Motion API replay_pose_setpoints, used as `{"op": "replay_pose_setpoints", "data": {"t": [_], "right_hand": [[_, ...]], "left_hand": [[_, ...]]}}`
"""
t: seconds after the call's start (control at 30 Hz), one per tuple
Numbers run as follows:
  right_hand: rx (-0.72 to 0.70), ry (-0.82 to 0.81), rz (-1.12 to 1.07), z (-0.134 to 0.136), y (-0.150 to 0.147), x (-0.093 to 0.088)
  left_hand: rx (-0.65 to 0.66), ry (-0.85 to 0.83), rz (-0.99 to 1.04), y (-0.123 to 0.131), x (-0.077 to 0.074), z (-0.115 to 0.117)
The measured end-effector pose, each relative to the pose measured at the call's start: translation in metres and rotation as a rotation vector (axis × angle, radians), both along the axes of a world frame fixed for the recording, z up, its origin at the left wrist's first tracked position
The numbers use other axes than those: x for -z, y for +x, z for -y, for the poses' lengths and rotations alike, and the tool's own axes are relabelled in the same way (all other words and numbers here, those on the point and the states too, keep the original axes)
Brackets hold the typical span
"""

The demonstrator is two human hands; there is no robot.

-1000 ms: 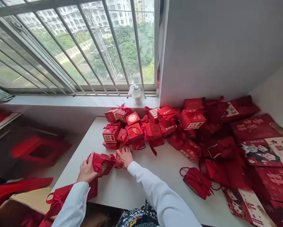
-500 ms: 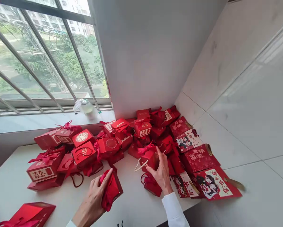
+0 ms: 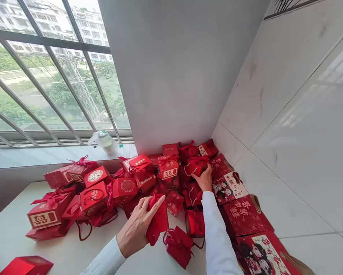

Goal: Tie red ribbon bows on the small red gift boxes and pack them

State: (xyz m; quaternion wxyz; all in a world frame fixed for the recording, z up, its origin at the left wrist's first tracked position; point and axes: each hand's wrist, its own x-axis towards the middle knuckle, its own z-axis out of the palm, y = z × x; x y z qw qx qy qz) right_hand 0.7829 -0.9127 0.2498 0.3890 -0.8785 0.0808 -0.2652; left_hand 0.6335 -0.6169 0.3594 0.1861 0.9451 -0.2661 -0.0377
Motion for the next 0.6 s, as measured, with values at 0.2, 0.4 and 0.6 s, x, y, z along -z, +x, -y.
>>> {"op": "replay_pose_setpoints", "data": {"t": [0.2,0.4,0.6], "right_hand": [[-0.095,0.053,-0.030,0.020,-0.008,0.006],[-0.052,0.112,0.018,0.033,-0.054,0.003],[-0.096,0.070,-0.020,0.032,-0.106,0.010]], "left_hand": [[0.085,-0.011,0.057,0.047,-0.021,0.043],[0.112,-0.135,0.229,0.120,-0.056,0.099],[0.053,-0.167,0.221,0.196,-0.081,0.163]]}}
